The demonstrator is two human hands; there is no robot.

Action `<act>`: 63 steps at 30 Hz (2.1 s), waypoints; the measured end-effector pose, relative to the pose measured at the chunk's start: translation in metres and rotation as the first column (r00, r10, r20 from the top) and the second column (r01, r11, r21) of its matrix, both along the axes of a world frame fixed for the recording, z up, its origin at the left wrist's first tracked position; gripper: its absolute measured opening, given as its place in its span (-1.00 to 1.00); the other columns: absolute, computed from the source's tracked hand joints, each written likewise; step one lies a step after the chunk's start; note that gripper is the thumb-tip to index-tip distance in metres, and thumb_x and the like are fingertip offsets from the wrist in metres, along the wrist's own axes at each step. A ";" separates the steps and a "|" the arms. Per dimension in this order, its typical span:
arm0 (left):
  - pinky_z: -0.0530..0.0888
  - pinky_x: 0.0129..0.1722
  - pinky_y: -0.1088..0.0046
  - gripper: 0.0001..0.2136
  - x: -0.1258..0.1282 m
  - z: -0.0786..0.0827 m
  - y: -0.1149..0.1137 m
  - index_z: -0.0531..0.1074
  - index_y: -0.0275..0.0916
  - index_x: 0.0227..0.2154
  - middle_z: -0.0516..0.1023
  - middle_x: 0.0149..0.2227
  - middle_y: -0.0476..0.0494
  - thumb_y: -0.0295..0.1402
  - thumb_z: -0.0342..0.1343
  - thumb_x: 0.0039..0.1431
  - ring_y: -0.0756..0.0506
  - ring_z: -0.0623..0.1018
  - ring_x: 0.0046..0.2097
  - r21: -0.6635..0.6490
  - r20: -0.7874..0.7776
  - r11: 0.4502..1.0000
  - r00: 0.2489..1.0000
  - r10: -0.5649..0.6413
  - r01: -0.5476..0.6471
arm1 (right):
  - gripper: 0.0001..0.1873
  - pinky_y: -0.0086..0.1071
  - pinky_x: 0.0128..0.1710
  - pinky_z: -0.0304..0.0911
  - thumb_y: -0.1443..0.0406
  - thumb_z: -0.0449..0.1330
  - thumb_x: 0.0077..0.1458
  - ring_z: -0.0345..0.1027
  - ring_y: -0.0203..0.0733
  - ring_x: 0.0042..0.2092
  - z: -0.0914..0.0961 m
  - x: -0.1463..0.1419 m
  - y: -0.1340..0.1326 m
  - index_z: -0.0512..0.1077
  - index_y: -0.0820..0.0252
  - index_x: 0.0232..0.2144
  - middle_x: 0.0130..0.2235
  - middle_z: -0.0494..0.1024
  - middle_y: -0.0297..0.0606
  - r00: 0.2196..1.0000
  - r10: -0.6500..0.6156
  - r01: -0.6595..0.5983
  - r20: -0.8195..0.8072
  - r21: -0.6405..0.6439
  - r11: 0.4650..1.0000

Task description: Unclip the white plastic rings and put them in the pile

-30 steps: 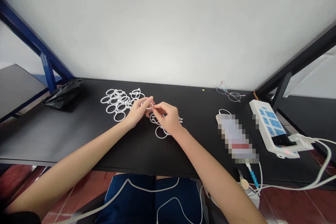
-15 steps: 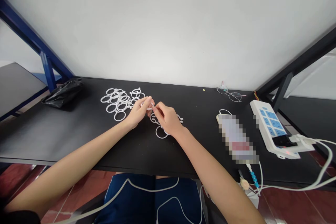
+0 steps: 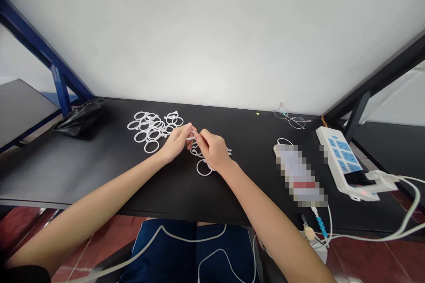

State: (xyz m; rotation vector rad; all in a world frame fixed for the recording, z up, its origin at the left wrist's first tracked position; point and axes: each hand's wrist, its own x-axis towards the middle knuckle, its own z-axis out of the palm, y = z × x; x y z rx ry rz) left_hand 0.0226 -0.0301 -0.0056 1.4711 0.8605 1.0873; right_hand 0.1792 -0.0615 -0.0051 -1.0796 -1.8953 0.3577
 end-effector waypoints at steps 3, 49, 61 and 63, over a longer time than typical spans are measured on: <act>0.30 -0.58 0.56 -0.51 0.001 -0.001 -0.001 0.40 -0.24 -0.46 0.27 -0.74 0.08 0.13 -0.05 0.21 0.05 0.33 -0.65 0.019 -0.013 1.000 1.000 0.001 -0.001 | -0.62 -0.42 -0.54 -0.02 0.17 -0.05 0.34 0.03 -0.34 -0.59 -0.001 0.000 0.000 0.12 0.11 -0.53 -0.61 0.16 -0.46 1.000 -0.012 0.011 0.026 0.009 1.000; 0.28 -0.64 0.58 -0.65 0.005 0.002 -0.001 0.36 -0.24 -0.36 0.27 -0.65 0.09 -0.03 -0.04 0.29 0.08 0.27 -0.67 -0.007 0.093 1.000 0.996 0.013 -0.012 | -0.58 -0.43 -0.54 -0.04 0.24 0.00 0.32 -0.04 -0.39 -0.59 0.000 -0.001 0.002 0.04 0.13 -0.58 -0.62 0.05 -0.48 0.975 -0.157 0.175 -0.156 0.114 0.978; 0.29 -0.62 0.56 -0.71 -0.007 0.009 0.009 0.31 -0.24 -0.31 0.33 -0.56 0.06 -0.13 -0.13 0.35 0.08 0.26 -0.65 -0.584 0.484 0.798 0.724 0.491 -0.150 | -0.60 -0.42 -0.52 0.02 0.23 0.02 0.31 0.04 -0.38 -0.59 0.000 -0.001 0.002 0.17 0.14 -0.59 -0.62 0.15 -0.45 0.979 -0.155 0.171 -0.133 0.121 0.978; 0.29 -0.62 0.56 -0.69 -0.008 0.009 0.009 0.30 -0.24 -0.31 0.37 -0.54 0.04 -0.10 -0.13 0.34 0.07 0.29 -0.63 -0.598 0.513 0.791 0.698 0.499 -0.126 | -0.61 -0.42 -0.52 0.03 0.24 0.02 0.31 0.05 -0.38 -0.59 0.000 -0.001 0.002 0.19 0.15 -0.58 -0.62 0.15 -0.45 0.980 -0.153 0.168 -0.129 0.121 0.978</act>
